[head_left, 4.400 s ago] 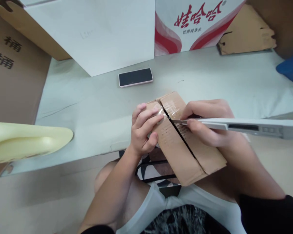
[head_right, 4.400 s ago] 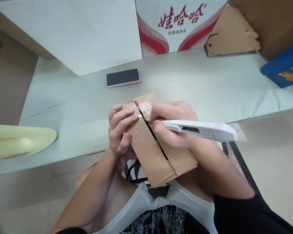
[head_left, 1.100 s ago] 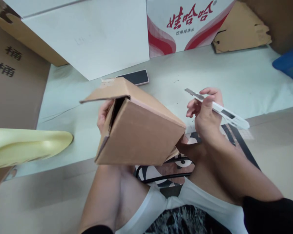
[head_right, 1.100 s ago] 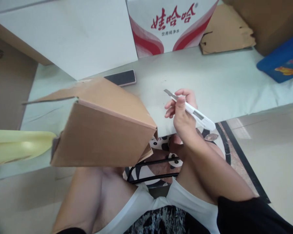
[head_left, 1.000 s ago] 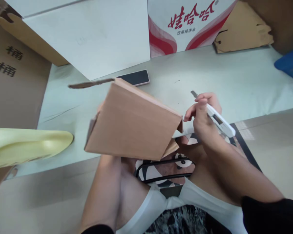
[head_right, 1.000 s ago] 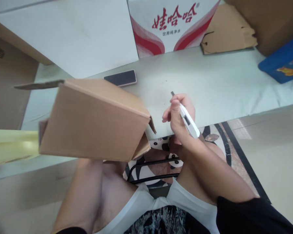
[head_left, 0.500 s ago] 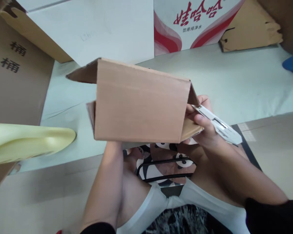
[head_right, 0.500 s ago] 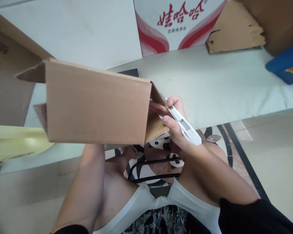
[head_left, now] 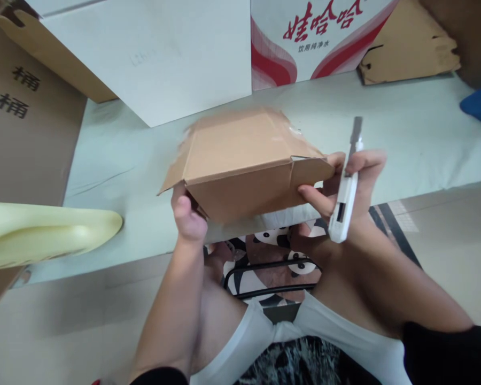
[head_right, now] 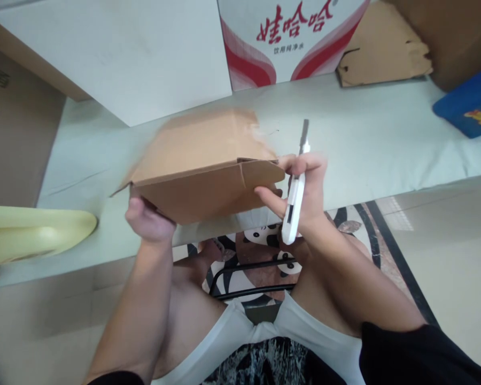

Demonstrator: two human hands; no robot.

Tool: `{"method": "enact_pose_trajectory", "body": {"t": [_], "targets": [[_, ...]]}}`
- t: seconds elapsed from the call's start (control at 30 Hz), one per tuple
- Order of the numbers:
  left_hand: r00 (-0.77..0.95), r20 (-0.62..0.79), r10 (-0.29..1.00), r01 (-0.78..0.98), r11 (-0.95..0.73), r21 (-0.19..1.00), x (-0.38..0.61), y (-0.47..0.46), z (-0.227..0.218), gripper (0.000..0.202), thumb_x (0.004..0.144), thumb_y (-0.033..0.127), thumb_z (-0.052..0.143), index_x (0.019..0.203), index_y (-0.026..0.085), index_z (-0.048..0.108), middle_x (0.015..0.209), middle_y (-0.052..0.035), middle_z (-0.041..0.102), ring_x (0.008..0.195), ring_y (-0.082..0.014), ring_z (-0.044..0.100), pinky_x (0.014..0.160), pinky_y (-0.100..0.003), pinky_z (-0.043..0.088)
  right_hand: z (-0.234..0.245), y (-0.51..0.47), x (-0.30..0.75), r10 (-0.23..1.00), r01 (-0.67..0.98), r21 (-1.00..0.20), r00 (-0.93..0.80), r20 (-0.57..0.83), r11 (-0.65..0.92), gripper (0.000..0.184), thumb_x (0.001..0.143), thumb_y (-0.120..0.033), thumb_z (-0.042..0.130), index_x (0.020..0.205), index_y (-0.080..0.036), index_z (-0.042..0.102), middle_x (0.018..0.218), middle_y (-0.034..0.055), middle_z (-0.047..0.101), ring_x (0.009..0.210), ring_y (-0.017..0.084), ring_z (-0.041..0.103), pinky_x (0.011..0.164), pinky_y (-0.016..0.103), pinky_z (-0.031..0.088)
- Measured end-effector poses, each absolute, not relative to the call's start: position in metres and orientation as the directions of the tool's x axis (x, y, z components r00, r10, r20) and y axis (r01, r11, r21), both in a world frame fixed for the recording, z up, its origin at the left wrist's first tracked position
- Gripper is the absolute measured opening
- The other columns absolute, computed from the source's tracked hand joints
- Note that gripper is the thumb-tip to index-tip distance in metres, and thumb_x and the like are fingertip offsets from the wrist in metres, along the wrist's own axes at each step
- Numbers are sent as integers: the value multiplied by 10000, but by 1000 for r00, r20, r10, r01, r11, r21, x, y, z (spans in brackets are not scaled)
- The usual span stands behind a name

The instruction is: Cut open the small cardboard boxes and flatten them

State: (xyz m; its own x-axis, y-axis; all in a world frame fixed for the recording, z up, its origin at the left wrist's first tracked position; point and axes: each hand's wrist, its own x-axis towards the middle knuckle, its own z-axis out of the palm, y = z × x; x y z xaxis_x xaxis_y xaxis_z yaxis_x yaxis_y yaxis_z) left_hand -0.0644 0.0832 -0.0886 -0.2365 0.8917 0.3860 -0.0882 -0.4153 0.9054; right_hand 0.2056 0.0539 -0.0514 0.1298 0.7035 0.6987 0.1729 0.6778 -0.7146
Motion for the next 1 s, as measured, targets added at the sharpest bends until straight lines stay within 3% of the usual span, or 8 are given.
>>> {"method": "enact_pose_trajectory", "body": {"t": [0.1, 0.17, 0.37, 0.53, 0.7, 0.77, 0.9, 1.0], "targets": [[-155, 568, 808, 3, -575, 818, -65, 78, -89, 491, 863, 711, 699, 1139, 308, 754, 1178, -67, 743, 1379, -335, 622, 1150, -449, 527, -45, 50, 202, 700, 253, -700, 106, 706, 668, 429, 874, -171, 767, 985, -322, 381, 848, -56, 590, 740, 153, 608, 708, 353, 537], [-89, 606, 790, 87, -600, 795, -68, 76, -91, 460, 869, 646, 732, 1188, 315, 738, 1155, -63, 748, 1348, -321, 646, 1163, -441, 517, -44, 48, 202, 747, 257, -744, 108, 657, 617, 398, 906, -209, 746, 972, -319, 369, 827, -47, 575, 722, 162, 599, 694, 364, 517], [3, 501, 866, 227, -488, 843, -78, 81, -89, 517, 834, 693, 739, 1066, 232, 748, 962, -77, 750, 1066, -301, 740, 1060, -450, 580, -63, 59, 209, 914, 1, -942, 242, 327, 337, 473, 851, -591, 764, 994, -315, 408, 833, -10, 529, 676, 190, 511, 597, 360, 413], [-63, 466, 882, 349, -418, 839, -76, 81, -82, 544, 731, 637, 876, 1013, 193, 740, 954, -85, 752, 1061, -299, 743, 1076, -450, 580, -68, 68, 210, 922, -106, -967, 341, 183, 231, 523, 784, -674, 752, 905, -290, 417, 727, -29, 367, 596, 163, 375, 523, 315, 304], [-89, 362, 928, 317, -318, 894, -71, 75, -74, 560, 696, 661, 901, 878, 160, 728, 818, -79, 747, 819, -252, 764, 723, -331, 639, -68, 68, 207, 910, -142, -975, 401, 103, 173, 445, 822, -615, 721, 869, -277, 436, 737, -25, 400, 604, 155, 380, 518, 295, 291], [-81, 336, 938, 304, -298, 905, -71, 74, -72, 535, 696, 639, 905, 878, 166, 732, 817, -73, 755, 760, -236, 755, 654, -308, 622, -69, 66, 207, 915, -125, -981, 393, 90, 150, 413, 851, -596, 713, 875, -275, 455, 758, -21, 436, 623, 155, 401, 535, 294, 308], [-106, 345, 932, 106, -335, 936, -72, 79, -76, 470, 736, 645, 818, 889, 206, 747, 853, -67, 756, 857, -258, 757, 767, -347, 633, -72, 65, 205, 921, -104, -987, 382, 77, 126, 401, 856, -569, 722, 909, -274, 456, 776, -29, 457, 658, 146, 442, 578, 283, 328], [-222, 295, 929, -59, -315, 947, -73, 83, -82, 387, 756, 614, 675, 771, 230, 720, 768, -59, 715, 909, -282, 748, 868, -394, 619, -73, 65, 203, 925, -113, -984, 369, 88, 139, 398, 866, -550, 715, 952, -284, 432, 780, -35, 458, 676, 153, 485, 585, 287, 366]]}}
